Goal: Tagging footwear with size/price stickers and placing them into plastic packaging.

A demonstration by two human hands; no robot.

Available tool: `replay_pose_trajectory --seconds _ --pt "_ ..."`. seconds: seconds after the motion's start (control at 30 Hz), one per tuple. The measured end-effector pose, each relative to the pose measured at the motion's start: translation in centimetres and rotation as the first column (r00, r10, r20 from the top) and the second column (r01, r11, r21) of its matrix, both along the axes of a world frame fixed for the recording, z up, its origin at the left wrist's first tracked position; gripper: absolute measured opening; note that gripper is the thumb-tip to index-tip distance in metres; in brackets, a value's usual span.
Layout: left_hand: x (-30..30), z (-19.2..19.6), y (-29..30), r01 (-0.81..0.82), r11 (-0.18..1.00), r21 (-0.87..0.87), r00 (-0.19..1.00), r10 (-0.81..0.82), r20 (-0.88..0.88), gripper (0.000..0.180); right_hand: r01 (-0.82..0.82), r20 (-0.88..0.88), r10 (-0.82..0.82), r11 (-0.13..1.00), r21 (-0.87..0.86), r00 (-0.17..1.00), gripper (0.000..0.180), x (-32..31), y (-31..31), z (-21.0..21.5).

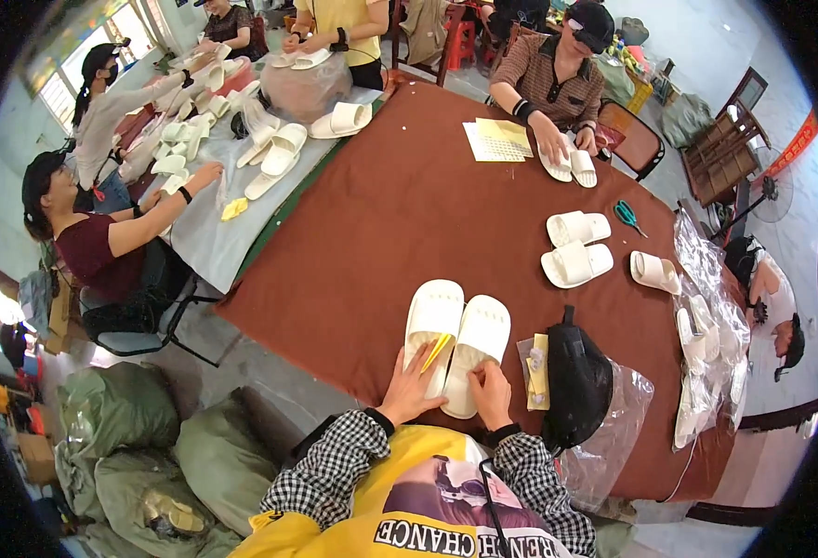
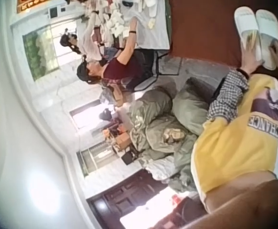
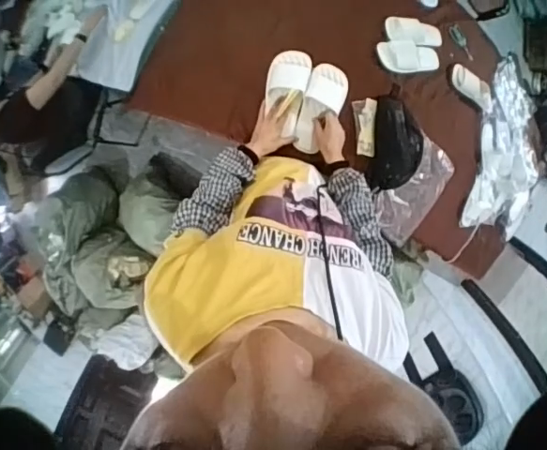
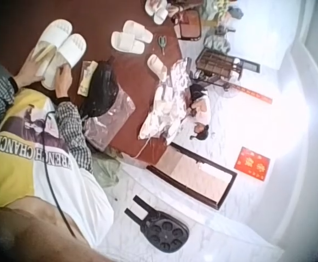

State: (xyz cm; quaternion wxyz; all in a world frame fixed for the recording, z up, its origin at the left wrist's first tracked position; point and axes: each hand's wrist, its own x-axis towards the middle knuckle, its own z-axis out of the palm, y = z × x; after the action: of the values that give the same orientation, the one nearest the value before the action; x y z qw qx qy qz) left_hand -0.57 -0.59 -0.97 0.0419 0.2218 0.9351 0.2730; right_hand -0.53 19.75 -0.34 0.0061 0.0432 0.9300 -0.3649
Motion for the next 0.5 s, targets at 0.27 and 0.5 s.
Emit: replay_pose_trajectory --seconds 0.27,0.5 --pt "-0.05 -0.3 -0.03 0.003 1.0 0.0 1.0 -0.003 -0.027 0.099 0.003 0.0 -0.003 0.999 -0.048 1.0 0.02 0.31 0.09 0.01" --pt "-0.07 -0.26 0.03 0.002 1.0 -0.022 1.0 -0.002 -0.006 0.098 0.0 -0.036 -0.001 1.0 -0.019 0.999 0.016 0.15 -0.01 -0.29"
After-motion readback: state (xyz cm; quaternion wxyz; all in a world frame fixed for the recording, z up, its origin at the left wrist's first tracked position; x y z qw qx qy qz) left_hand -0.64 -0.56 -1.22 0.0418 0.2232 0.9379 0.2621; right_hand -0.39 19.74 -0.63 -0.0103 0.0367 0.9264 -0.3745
